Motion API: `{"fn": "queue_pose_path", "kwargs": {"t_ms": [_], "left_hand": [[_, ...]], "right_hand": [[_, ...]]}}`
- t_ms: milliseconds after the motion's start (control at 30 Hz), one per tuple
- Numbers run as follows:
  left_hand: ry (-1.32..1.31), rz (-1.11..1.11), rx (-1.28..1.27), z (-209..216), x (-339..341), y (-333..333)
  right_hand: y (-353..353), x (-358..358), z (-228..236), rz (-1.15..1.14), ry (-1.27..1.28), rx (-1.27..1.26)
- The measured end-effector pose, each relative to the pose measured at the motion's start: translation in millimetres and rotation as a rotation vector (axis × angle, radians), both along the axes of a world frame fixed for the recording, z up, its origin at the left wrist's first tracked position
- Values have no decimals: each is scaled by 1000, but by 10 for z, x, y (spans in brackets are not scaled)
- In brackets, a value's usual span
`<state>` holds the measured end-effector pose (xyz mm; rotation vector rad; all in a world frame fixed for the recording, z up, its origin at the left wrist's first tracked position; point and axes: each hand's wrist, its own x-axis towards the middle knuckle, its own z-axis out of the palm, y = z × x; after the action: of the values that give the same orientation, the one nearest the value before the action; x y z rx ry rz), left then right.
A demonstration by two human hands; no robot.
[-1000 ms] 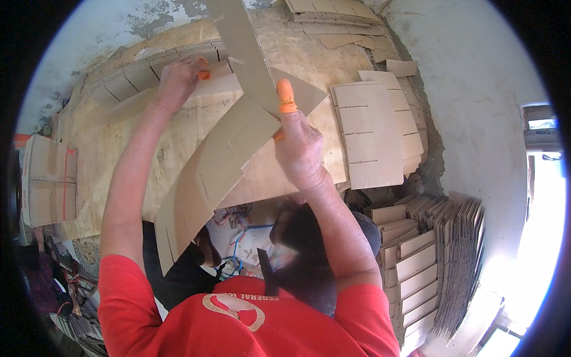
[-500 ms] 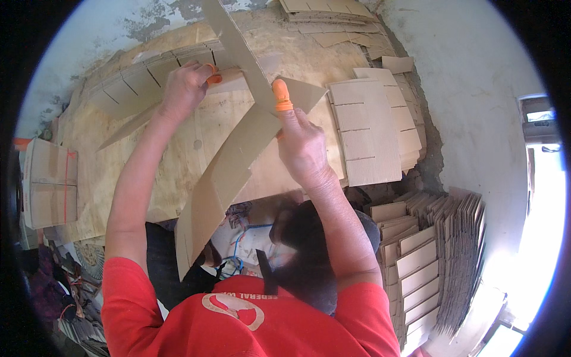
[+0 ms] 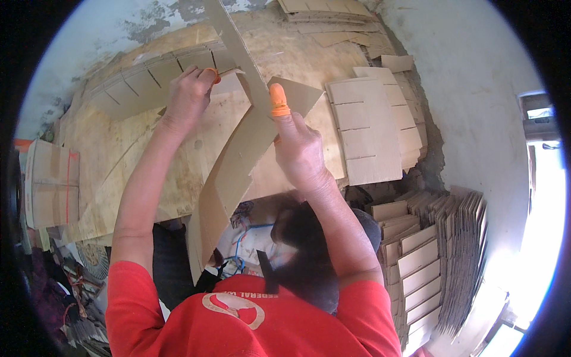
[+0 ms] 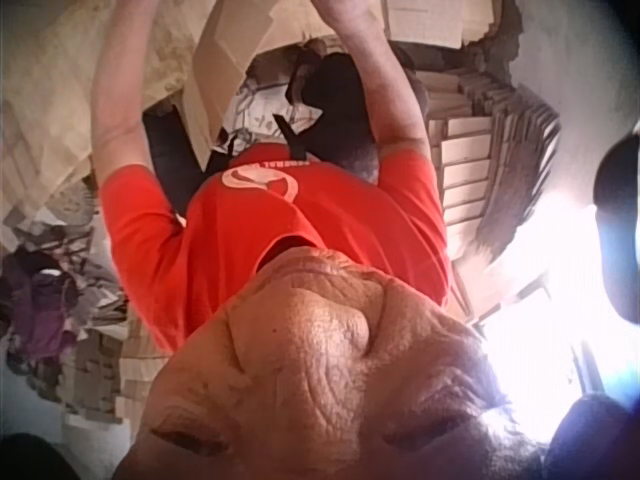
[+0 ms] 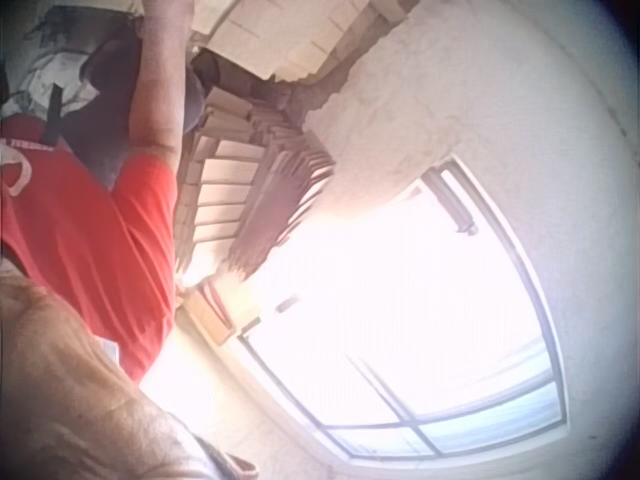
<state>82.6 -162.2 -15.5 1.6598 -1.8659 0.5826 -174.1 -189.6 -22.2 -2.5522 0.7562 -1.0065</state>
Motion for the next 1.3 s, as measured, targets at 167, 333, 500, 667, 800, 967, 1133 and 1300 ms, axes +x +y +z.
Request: {"fn": "queue_pose_path", "kwargs": {"t_ms": [167,333,500,667,800,967,1133,1300], "left_hand": [[106,-116,-2,73,-123,90],[233,-153,81,355,-492,397],[972,-104,95,1076,-250,552],[267,326,232,528,724,-37],[-31,396,321,-94,918,-311],[-62,293,277,-344,1007,-486],[7,159,150,-305,1087,-410],[-9,158,102,-275,1060,-333]], "right_hand": [[25,63,-18,-62,95,-30],[29,108,-117,-90,131,-25],[46,-35,-37,-84,29,-103],[108,28,-5,-29,-14,-62],[135,85,10,-26,-7,-23],[108,6,7,-45,21,-69],[90,31,10,-10,-35,-63],[100,31,35,8,-65,-78]]}}
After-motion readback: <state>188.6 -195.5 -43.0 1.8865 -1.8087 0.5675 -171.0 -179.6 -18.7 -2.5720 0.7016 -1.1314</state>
